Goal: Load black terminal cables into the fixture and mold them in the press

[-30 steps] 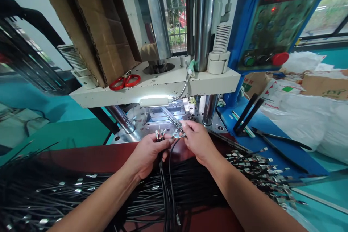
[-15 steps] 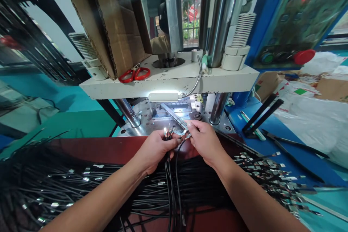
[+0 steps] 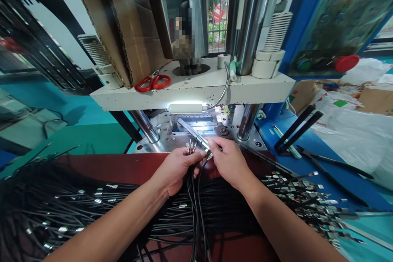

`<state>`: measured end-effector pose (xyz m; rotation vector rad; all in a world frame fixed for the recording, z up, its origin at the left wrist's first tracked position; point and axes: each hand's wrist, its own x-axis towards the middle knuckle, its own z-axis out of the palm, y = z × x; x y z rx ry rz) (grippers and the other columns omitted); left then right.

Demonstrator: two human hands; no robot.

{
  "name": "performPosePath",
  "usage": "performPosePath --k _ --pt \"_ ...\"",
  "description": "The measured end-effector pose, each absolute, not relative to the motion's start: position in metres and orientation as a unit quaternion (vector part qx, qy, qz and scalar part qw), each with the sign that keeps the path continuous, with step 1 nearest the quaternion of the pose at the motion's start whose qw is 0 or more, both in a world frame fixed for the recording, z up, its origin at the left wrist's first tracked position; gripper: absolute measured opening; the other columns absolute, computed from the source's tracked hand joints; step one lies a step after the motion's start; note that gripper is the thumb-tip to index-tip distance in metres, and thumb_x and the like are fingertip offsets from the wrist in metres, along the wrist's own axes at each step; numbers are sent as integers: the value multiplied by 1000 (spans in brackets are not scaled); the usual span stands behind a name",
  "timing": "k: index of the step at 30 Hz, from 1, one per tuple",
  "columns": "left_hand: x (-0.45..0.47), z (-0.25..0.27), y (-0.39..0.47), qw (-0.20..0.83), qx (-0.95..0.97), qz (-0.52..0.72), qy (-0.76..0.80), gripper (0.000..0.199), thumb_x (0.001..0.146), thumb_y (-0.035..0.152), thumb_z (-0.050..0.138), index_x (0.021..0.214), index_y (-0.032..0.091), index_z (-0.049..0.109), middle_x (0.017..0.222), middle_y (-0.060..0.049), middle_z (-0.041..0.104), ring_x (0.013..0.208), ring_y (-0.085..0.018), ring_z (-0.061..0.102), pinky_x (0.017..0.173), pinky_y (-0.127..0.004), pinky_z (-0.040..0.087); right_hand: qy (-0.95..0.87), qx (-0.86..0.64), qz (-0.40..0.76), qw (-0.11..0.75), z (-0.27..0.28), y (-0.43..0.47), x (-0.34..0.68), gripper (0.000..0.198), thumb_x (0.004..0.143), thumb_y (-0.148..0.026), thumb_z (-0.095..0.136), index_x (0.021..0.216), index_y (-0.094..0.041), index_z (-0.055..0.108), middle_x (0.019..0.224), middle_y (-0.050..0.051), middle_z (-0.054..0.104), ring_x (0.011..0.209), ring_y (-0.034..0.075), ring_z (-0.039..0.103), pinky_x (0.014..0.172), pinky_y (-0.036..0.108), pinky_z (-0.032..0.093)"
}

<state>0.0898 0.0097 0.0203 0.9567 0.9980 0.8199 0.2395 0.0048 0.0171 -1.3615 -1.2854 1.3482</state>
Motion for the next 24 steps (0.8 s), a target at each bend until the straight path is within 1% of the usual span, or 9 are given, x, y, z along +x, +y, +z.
performPosePath --k 6,7,9,11,14,17,19,21,24 --pt "90 18 9 699 392 384 459 20 77 22 69 64 12 58 58 1 52 46 -6 44 43 -19 33 -564 -569 453 390 21 4 238 38 90 -49 53 116 -25 69 86 7 71 51 16 62 44 25 49" --pt "90 19 9 702 387 383 459 19 76 21 70 65 12 58 58 1 52 46 -6 45 43 -19 33 -557 -565 464 393 22 3 237 38 90 -49 54 115 -25 69 85 7 71 52 16 62 44 25 49" --pt "89 22 10 720 377 375 445 18 77 22 71 68 11 61 61 0 55 48 -6 47 45 -19 36 -517 -545 521 404 23 3 237 40 90 -51 53 117 -26 68 78 5 70 50 16 60 43 25 47" --pt "86 25 9 747 358 369 422 17 80 24 70 74 10 64 66 -2 57 52 -7 50 48 -20 41 -480 -531 553 427 22 5 239 40 89 -52 54 116 -26 68 68 2 66 45 13 53 40 23 41" --pt "82 29 9 768 307 381 414 14 83 22 67 90 9 67 75 -5 60 57 -9 54 56 -24 48 -476 -538 508 476 20 9 245 37 84 -50 62 103 -20 73 65 1 61 43 8 41 38 20 29" --pt "79 33 8 774 265 391 421 25 84 13 63 109 10 65 80 -6 62 60 -11 57 60 -26 50 -469 -542 495 491 18 12 249 41 80 -52 65 102 -18 74 68 2 62 44 8 41 39 21 25" --pt "77 33 8 780 251 387 423 31 86 9 59 116 10 62 78 -5 61 61 -11 57 59 -25 50 -464 -540 505 488 19 12 249 43 79 -53 65 104 -18 73 67 2 62 43 8 40 38 21 23" --pt "77 32 8 782 250 385 422 29 88 11 56 116 11 62 71 -3 58 59 -11 56 57 -24 48 -466 -535 511 484 19 11 248 44 79 -53 65 104 -17 73 65 2 61 43 9 40 38 21 24" --pt "79 26 8 772 269 404 411 16 88 15 59 103 12 63 65 0 53 54 -9 52 53 -21 45 -466 -531 517 483 20 10 247 45 79 -54 64 102 -17 73 67 4 62 47 11 44 39 22 26"
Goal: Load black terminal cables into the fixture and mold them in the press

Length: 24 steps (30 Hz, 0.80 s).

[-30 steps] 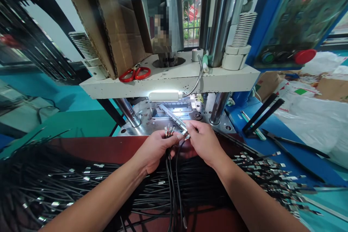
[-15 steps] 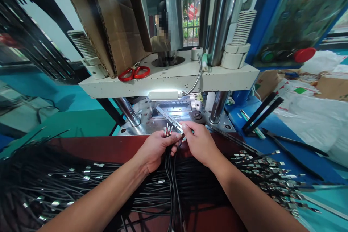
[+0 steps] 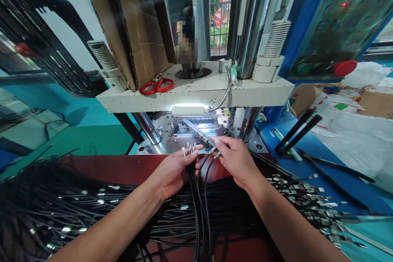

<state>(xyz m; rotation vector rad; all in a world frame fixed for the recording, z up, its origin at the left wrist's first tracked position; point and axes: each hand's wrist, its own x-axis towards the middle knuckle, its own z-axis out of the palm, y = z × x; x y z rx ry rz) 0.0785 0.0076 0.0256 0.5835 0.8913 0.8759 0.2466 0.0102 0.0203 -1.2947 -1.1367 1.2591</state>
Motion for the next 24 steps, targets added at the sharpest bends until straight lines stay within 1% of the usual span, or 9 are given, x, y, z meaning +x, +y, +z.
performPosePath --k 2,4,7,9,13,17,19,24 --pt "80 21 7 761 284 419 405 7 86 17 63 91 13 61 66 1 54 52 -8 50 51 -20 45 -465 -534 514 485 20 10 246 44 79 -54 65 101 -17 73 69 4 63 48 11 44 40 22 26" --pt "81 20 7 755 288 427 407 8 85 19 64 86 14 58 69 0 57 51 -8 50 50 -20 45 -464 -536 513 485 19 10 245 41 80 -53 65 101 -18 73 68 3 61 47 10 42 40 22 24" --pt "83 21 6 751 280 429 416 10 86 22 64 89 15 57 71 -1 59 50 -7 49 49 -20 44 -467 -535 519 476 18 10 245 39 82 -51 63 100 -19 73 64 1 59 43 8 36 40 21 21" --pt "85 23 6 743 287 433 423 13 85 25 65 89 16 57 69 0 58 50 -7 49 48 -19 43 -472 -535 520 470 18 10 245 39 83 -52 62 99 -19 73 62 0 59 42 8 36 40 21 22" --pt "88 22 6 710 353 419 442 21 81 33 69 80 16 57 61 3 54 47 -7 46 45 -20 39 -476 -531 519 471 18 9 245 37 83 -50 63 99 -19 74 62 0 59 42 8 35 40 21 23" --pt "89 16 5 691 394 404 452 20 80 32 69 78 16 57 59 3 52 46 -7 44 44 -19 36 -473 -526 531 466 19 9 244 35 85 -46 62 102 -19 73 55 -4 49 42 6 28 40 19 20" --pt "89 14 5 688 400 400 455 19 80 32 68 79 16 58 60 3 52 46 -7 43 44 -19 35 -472 -519 541 464 20 8 243 33 85 -45 63 102 -18 73 58 -3 51 43 6 30 40 18 23" --pt "88 15 6 686 406 392 459 21 79 35 69 78 16 60 61 2 55 47 -7 43 45 -20 35 -474 -507 551 463 18 8 243 34 84 -47 64 102 -20 74 69 1 59 50 10 45 45 21 38"
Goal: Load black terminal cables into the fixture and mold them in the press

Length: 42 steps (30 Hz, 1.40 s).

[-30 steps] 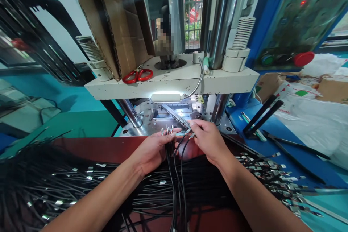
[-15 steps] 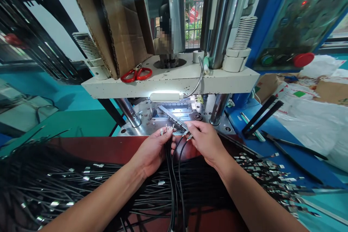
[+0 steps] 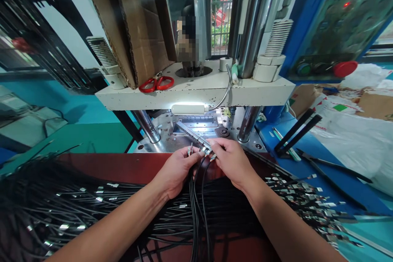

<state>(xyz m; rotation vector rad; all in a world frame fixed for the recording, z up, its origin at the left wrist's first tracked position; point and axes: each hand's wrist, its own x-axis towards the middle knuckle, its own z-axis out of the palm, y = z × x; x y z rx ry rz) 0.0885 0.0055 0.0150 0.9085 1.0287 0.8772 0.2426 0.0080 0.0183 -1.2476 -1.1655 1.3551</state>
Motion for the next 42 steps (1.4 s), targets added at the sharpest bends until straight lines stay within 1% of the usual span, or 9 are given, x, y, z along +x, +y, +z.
performPosePath --k 7,12,15,19,23,26,31,36,42 --pt "88 15 6 682 417 392 456 21 79 34 68 75 16 59 56 5 49 45 -6 38 43 -19 32 -506 -525 517 448 14 9 244 36 85 -49 62 104 -22 75 66 3 63 56 16 54 50 26 45" --pt "88 13 8 681 440 388 438 23 83 33 64 70 17 54 53 6 43 45 -6 36 42 -19 31 -565 -528 462 435 14 9 246 33 89 -45 58 106 -23 75 83 5 71 73 20 62 66 31 51" --pt "87 13 8 682 445 390 430 24 84 33 64 70 17 53 54 6 41 45 -6 35 41 -18 30 -558 -534 480 416 15 6 245 35 88 -47 58 110 -24 74 85 6 71 72 22 64 61 32 52" --pt "78 18 9 719 439 369 393 20 83 32 67 77 15 58 60 3 49 51 -7 43 46 -19 37 -492 -517 562 419 17 5 245 38 87 -49 59 113 -25 71 76 5 69 55 18 60 48 28 49" --pt "63 26 12 769 407 312 382 24 80 23 71 101 15 63 85 -6 63 73 -14 60 68 -28 51 -481 -512 534 470 17 9 249 32 85 -45 64 104 -22 74 75 4 66 57 13 55 47 21 41" --pt "59 29 14 765 383 322 406 28 79 21 71 104 14 63 96 -9 65 75 -16 62 66 -29 51 -494 -517 519 469 15 11 252 34 85 -46 63 104 -20 75 71 3 63 54 10 49 44 19 34" --pt "61 27 16 771 346 340 414 26 75 17 75 98 13 65 87 -8 65 69 -14 59 65 -28 51 -492 -528 518 459 15 11 252 36 84 -47 63 105 -20 75 73 3 62 50 8 41 41 18 24" --pt "62 21 16 783 327 346 399 19 76 24 75 85 11 65 75 -4 61 63 -13 57 65 -30 52 -481 -517 539 458 17 11 252 37 85 -46 63 107 -18 74 62 0 55 43 5 27 39 19 15" --pt "70 21 15 765 287 393 422 15 72 17 76 77 12 63 65 -1 58 55 -11 54 56 -25 48 -466 -516 561 449 21 8 250 37 82 -45 67 106 -19 75 71 4 62 46 6 38 38 17 20"
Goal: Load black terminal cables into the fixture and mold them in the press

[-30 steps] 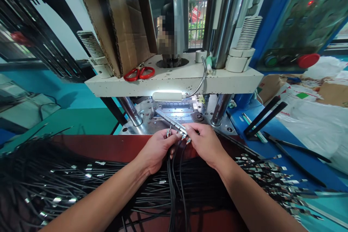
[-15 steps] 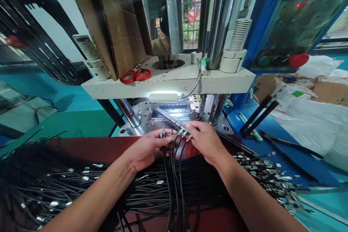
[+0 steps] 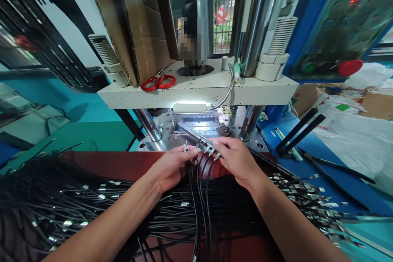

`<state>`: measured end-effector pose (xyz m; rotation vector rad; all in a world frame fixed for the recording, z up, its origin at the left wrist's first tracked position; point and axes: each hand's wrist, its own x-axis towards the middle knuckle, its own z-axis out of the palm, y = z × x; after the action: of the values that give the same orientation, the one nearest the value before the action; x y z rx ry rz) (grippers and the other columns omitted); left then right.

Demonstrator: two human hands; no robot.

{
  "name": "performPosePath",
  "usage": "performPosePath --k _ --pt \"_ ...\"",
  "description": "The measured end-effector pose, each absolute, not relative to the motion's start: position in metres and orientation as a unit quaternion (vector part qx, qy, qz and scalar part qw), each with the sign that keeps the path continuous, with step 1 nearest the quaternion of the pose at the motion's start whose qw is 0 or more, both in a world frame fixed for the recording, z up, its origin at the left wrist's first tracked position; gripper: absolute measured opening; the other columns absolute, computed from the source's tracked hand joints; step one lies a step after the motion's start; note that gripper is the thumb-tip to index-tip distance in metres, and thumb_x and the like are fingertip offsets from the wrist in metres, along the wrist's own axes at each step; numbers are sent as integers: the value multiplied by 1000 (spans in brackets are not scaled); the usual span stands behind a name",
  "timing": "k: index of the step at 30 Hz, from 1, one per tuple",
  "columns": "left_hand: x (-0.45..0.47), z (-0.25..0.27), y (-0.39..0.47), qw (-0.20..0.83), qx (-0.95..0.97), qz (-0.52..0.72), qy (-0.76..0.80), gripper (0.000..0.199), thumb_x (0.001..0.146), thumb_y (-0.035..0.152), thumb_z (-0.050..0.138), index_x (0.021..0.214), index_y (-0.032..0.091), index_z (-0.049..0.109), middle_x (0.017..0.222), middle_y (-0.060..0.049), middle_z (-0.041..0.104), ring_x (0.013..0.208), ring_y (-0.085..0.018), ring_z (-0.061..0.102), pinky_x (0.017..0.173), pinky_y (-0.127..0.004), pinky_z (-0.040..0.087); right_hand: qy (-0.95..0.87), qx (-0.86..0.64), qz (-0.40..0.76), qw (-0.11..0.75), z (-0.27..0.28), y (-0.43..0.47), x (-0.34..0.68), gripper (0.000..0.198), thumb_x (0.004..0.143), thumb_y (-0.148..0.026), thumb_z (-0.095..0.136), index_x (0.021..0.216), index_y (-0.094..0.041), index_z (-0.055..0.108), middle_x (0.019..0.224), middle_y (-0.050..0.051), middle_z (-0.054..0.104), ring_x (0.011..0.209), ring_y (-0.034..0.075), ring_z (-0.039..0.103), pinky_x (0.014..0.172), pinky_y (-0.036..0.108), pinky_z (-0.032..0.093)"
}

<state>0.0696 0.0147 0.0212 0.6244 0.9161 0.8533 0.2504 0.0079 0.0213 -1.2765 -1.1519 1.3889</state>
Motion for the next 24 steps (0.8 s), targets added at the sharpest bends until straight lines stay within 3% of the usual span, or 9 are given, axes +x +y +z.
performPosePath --k 4,10,13,18,24 --pt "74 25 13 756 283 406 429 15 68 12 76 68 11 61 60 -1 58 52 -9 52 52 -22 44 -482 -517 563 427 27 5 248 39 83 -45 67 108 -15 74 57 -1 52 41 4 28 37 17 16" --pt "75 22 15 754 280 398 442 18 62 14 80 69 12 63 65 -3 62 57 -12 55 57 -24 46 -513 -517 549 409 28 4 248 39 86 -44 65 110 -15 74 62 1 57 43 4 29 38 17 17" --pt "74 19 16 756 287 389 441 17 62 14 79 70 12 64 68 -4 63 58 -12 55 58 -25 45 -519 -509 551 409 28 3 247 38 86 -44 65 110 -16 74 67 2 61 47 6 39 38 17 24" --pt "73 18 16 753 298 370 454 14 65 16 75 70 13 63 66 -4 62 55 -13 54 54 -27 43 -515 -501 564 407 27 2 247 39 85 -46 65 110 -19 74 79 5 68 66 16 60 53 23 49" --pt "71 19 16 761 292 379 438 16 64 16 78 71 12 64 66 -3 62 56 -12 55 57 -26 45 -534 -510 542 400 25 4 250 42 86 -49 63 114 -20 73 84 6 71 70 19 64 58 27 53"
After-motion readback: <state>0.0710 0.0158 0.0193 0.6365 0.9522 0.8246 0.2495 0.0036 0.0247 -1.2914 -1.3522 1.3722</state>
